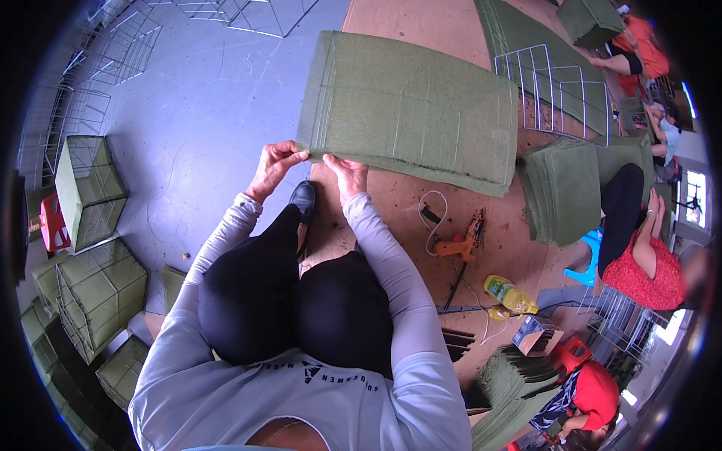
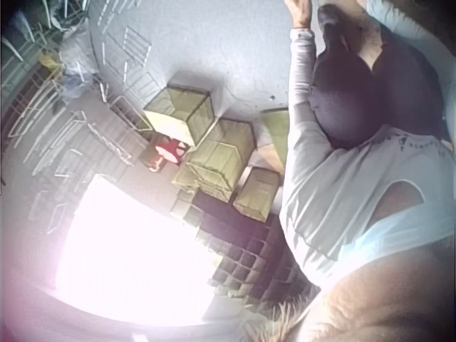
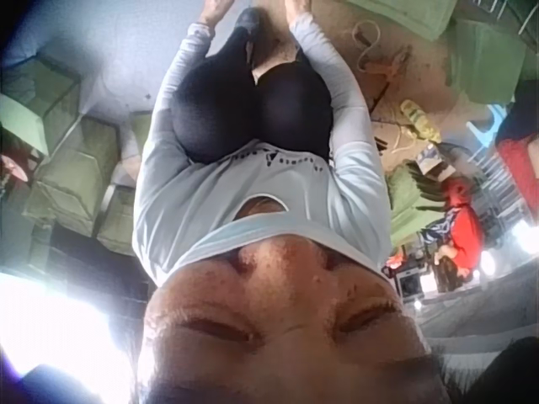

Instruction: Assembling plastic-covered mesh panels into storage cubes using a hot glue gun.

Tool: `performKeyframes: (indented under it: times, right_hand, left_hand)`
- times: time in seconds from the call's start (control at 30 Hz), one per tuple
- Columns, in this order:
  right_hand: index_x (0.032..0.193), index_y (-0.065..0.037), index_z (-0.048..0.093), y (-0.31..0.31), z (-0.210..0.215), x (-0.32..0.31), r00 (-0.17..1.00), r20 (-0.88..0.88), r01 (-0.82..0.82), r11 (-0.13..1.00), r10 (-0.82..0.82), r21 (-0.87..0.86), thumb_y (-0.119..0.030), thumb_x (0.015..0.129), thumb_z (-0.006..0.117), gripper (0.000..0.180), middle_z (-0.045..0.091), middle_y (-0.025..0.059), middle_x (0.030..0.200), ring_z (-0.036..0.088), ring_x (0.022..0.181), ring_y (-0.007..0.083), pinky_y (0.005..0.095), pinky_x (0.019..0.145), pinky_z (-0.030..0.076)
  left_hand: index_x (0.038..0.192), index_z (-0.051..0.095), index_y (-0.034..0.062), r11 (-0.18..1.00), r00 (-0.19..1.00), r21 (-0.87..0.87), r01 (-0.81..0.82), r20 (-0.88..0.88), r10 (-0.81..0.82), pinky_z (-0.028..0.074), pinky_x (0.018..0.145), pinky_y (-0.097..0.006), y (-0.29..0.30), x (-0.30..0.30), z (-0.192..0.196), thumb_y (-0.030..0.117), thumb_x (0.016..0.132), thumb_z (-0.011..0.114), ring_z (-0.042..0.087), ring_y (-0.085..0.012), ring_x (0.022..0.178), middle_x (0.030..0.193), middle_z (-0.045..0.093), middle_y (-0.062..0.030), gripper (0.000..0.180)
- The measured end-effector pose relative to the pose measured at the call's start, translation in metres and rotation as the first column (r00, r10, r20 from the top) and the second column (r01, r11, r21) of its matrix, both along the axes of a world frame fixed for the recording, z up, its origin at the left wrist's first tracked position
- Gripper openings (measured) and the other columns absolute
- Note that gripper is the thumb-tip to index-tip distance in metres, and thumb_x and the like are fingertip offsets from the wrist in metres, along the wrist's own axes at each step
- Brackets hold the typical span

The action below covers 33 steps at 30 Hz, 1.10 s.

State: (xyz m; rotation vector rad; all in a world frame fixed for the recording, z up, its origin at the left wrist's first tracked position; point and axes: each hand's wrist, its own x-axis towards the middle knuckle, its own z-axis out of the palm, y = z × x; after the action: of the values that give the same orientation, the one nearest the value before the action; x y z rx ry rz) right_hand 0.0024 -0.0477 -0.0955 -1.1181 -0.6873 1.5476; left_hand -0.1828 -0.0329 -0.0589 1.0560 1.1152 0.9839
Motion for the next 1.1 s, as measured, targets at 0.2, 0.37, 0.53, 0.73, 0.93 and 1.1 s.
performKeyframes:
  times: [0.2,0.37,0.53,0.73,0.93,1.1]
  right_hand:
    - [0.096,-0.002,0.067,-0.01,0.005,-0.004,0.999,-0.037,-0.01,0.993,0.006,-0.118,-0.005,0.08,0.073,0.017,0.067,0.002,0.088,0.059,0.076,0.0113,0.0273,0.071,0.048]
    - [0.089,-0.006,0.069,-0.003,0.007,-0.014,0.998,-0.045,0.054,0.998,-0.053,0.032,-0.011,0.081,0.074,0.011,0.067,0.0005,0.085,0.057,0.074,0.0081,0.0235,0.064,0.04]
    - [0.09,-0.005,0.069,0.001,0.004,-0.014,0.998,-0.06,0.021,0.997,-0.017,0.07,-0.01,0.08,0.074,0.012,0.067,0.0007,0.086,0.057,0.074,0.0089,0.0252,0.069,0.044]
    - [0.091,-0.002,0.068,0.005,-0.006,-0.014,0.997,-0.06,0.053,0.995,-0.048,0.08,-0.001,0.079,0.072,0.013,0.067,0.0025,0.087,0.06,0.073,0.0117,0.0278,0.07,0.049]
    - [0.093,-0.001,0.068,0.006,-0.035,-0.008,0.99,-0.089,0.113,0.99,-0.106,0.082,0.004,0.077,0.071,0.018,0.067,0.0032,0.094,0.061,0.079,0.0107,0.0254,0.074,0.051]
    - [0.101,0.001,0.067,0.009,-0.014,-0.028,0.988,-0.094,0.122,0.993,-0.12,0.008,0.008,0.078,0.067,0.025,0.068,0.0052,0.099,0.062,0.087,0.0108,0.0248,0.079,0.052]
  left_hand:
    - [0.08,0.066,0.0025,0.999,0.998,-0.04,0.036,-0.041,-0.037,0.044,0.07,-0.021,-0.001,-0.004,-0.002,0.009,0.086,0.068,0.053,-0.0031,0.074,0.076,0.063,0.0041,0.008]
    - [0.08,0.066,0.0031,0.997,0.997,-0.04,0.071,-0.017,-0.072,0.044,0.071,-0.022,0.003,-0.006,-0.004,0.008,0.085,0.068,0.054,-0.0041,0.074,0.077,0.063,0.0035,0.007]
    - [0.08,0.067,0.0032,0.992,0.992,-0.04,0.117,-0.035,-0.118,0.044,0.071,-0.022,0.008,-0.012,-0.003,0.008,0.085,0.069,0.054,-0.0042,0.076,0.077,0.063,0.0038,0.007]
    - [0.082,0.067,0.0012,0.994,0.981,0.085,0.066,-0.187,-0.049,0.047,0.078,-0.028,0.001,-0.013,0.014,0.013,0.083,0.071,0.058,-0.0123,0.087,0.089,0.065,-0.003,0.012]
    - [0.137,0.041,0.0037,0.713,0.493,0.498,0.494,-0.836,0.242,0.024,0.113,-0.046,0.006,0.03,0.078,0.038,0.081,0.067,0.022,-0.0311,0.141,0.148,0.033,-0.0148,0.071]
    - [0.143,0.031,0.0024,0.624,0.271,0.348,0.7,-0.937,0.218,0.02,0.114,-0.047,0.025,0.031,0.045,0.041,0.087,0.053,0.023,-0.0276,0.142,0.149,0.031,-0.0128,0.072]
